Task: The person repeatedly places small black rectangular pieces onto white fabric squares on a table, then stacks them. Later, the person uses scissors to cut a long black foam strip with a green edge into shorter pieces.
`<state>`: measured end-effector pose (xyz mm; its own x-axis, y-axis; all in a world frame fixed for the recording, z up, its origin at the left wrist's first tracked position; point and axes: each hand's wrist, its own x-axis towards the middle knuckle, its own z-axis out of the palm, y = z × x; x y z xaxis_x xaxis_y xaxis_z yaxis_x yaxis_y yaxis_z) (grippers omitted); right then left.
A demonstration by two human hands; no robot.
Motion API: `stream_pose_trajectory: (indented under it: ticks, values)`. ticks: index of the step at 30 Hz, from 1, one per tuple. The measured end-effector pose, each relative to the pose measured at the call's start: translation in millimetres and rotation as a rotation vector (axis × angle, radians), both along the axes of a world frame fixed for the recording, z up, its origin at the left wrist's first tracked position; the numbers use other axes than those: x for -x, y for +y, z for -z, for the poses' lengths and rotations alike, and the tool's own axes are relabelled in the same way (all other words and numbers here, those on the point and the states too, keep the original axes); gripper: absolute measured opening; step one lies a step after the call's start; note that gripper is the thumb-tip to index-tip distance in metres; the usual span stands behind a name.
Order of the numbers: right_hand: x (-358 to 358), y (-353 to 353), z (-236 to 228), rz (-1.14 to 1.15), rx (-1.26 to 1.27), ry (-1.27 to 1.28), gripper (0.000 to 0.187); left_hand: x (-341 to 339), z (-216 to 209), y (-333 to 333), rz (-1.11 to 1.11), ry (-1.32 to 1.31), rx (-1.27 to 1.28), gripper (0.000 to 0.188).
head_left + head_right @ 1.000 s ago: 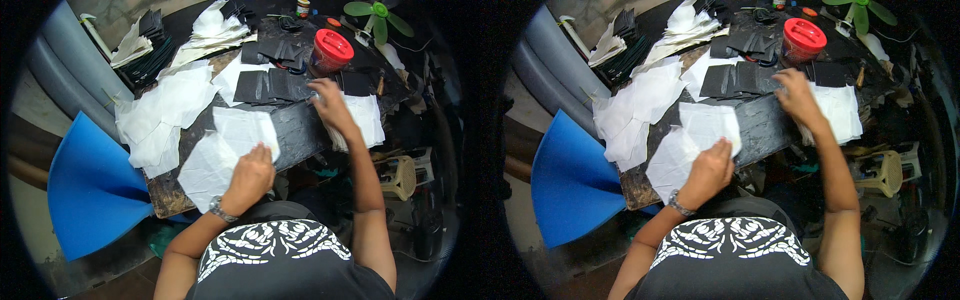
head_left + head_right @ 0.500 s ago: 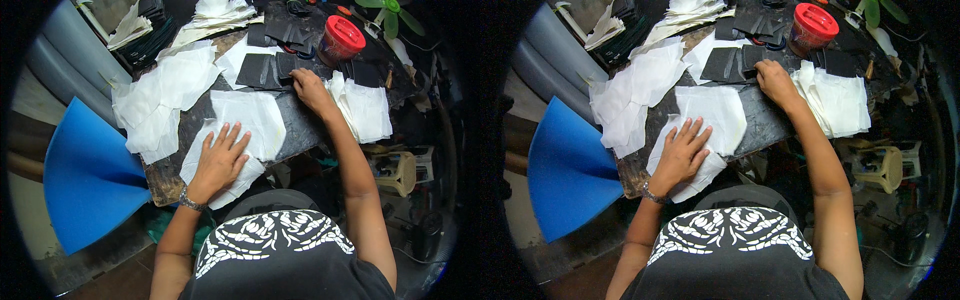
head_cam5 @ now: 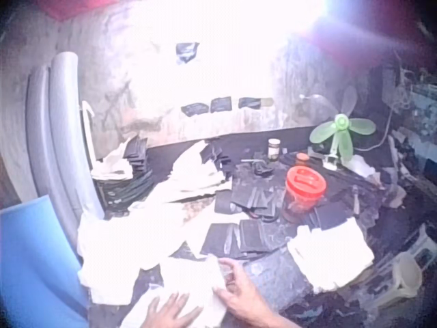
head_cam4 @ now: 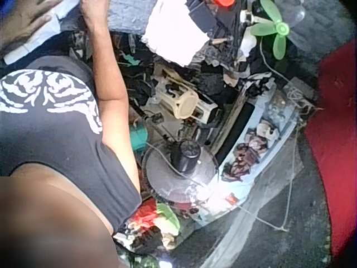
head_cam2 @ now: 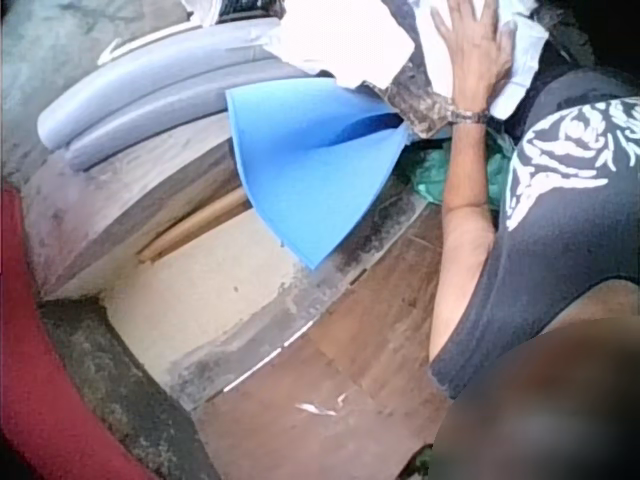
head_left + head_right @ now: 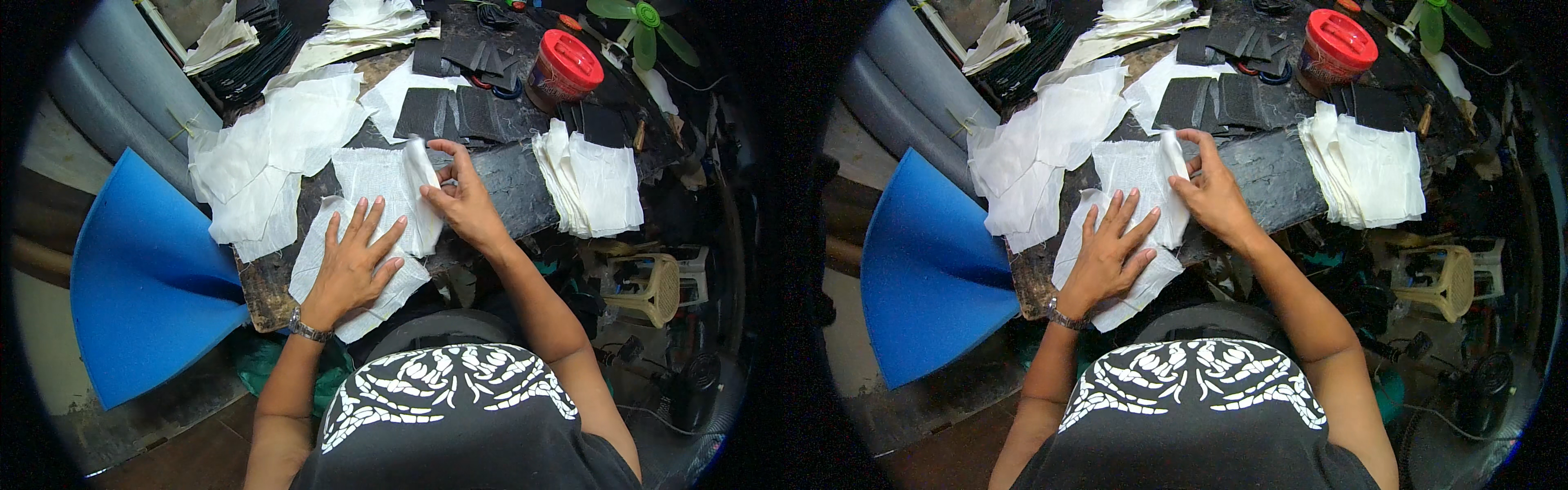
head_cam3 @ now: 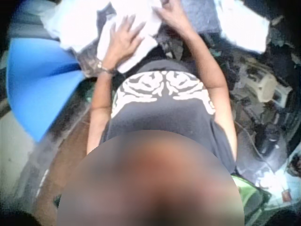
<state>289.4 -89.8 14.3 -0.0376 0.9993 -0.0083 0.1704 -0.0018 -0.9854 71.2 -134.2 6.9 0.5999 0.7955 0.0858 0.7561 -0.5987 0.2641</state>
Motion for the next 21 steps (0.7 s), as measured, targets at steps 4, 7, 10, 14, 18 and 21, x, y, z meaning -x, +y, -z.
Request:
stream_pose_trajectory:
  ticks: [4, 7, 10, 14, 18, 21]
  values:
    - [-20, -6, -6, 0.03, -0.075, 0.122, 0.055, 11, 5, -1, -0.066, 0.037, -0.003, 0.063]
    - [-57, -23, -11, 0.004, -0.063, 0.069, 0.058, 27, 5, 7, -0.131, 0.135, -0.035, 0.061]
    - [-83, -40, -8, -0.03, -0.017, -0.152, 0.052, 34, 1, 19, -0.255, 0.232, -0.003, 0.061]
    - [-89, -54, -1, -0.024, -0.007, -0.113, 0.043, 4, -4, 27, -0.095, 0.127, -0.205, 0.061]
    - [-93, -50, 2, 0.13, -0.136, -0.24, 0.026, -40, -4, 16, 0.097, 0.118, -0.097, 0.056]
    - [-106, -40, 0, 0.271, -0.217, -0.447, 0.018, -46, -7, 5, 0.071, 0.136, -0.018, 0.056]
